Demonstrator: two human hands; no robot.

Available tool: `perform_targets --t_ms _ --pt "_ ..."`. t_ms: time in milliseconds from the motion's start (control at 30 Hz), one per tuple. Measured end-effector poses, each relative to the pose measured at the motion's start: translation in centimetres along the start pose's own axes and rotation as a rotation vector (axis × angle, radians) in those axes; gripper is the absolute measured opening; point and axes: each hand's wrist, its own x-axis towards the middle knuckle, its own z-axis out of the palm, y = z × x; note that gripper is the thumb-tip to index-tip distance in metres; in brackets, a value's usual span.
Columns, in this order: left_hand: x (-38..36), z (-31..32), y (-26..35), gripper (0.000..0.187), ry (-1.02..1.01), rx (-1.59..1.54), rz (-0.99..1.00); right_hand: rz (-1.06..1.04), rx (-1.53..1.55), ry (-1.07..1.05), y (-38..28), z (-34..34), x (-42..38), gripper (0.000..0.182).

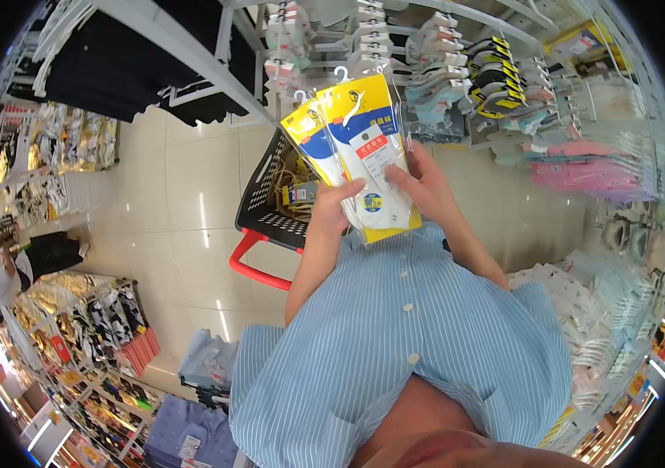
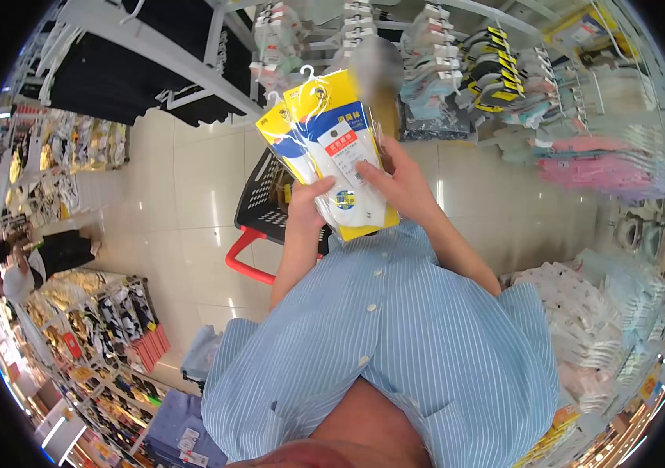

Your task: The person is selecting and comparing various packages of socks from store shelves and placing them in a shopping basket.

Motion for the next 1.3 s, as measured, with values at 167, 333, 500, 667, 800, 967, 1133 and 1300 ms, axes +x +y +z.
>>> perform_targets --t_ms 167,333,500,667,800,967,1133,1300 --pt "1.6 3.3 -1.4 0.055 -0.015 -0.044 -0.025 -0.109 0.05 0.064 -1.0 -2.6 -1.3 0.045" --pt "3.1 6.7 -3.5 0.056 -0.083 0.033 -0.016 -0.197 0.054 0.106 -2.4 -6.2 -2.9 0.045" --pt "3.9 10.2 -6.2 0.055 -0.106 0.037 0.005 -0.215 0.07 0.118 -3.8 -10.1 -4.7 0.045" --pt "4.8 13.4 -9.1 0.056 -0.046 -0.252 -0.069 -0.239 0.165 0.086 -3.3 -14.4 -5.5 0.042" --pt "5.2 15.5 -11.9 0.051 -0.042 -0.162 0.005 -0.277 0.17 0.056 -3.5 -17.7 -6.3 0.038" --pt "5.7 15.8 -14.2 0.047 0.047 0.036 0.155 -0.207 0.134 0.229 -4.3 -23.1 -7.8 0.031" --pt "5.7 18.0 -16.2 0.036 0.036 -0.038 0.222 -0.237 0.235 0.287 -3.4 -28.3 -9.3 0.028" --pt "6.0 18.8 -18.3 0.04 0.056 0.116 0.219 -0.284 0.355 0.309 -1.9 -31.2 -11.1 0.027"
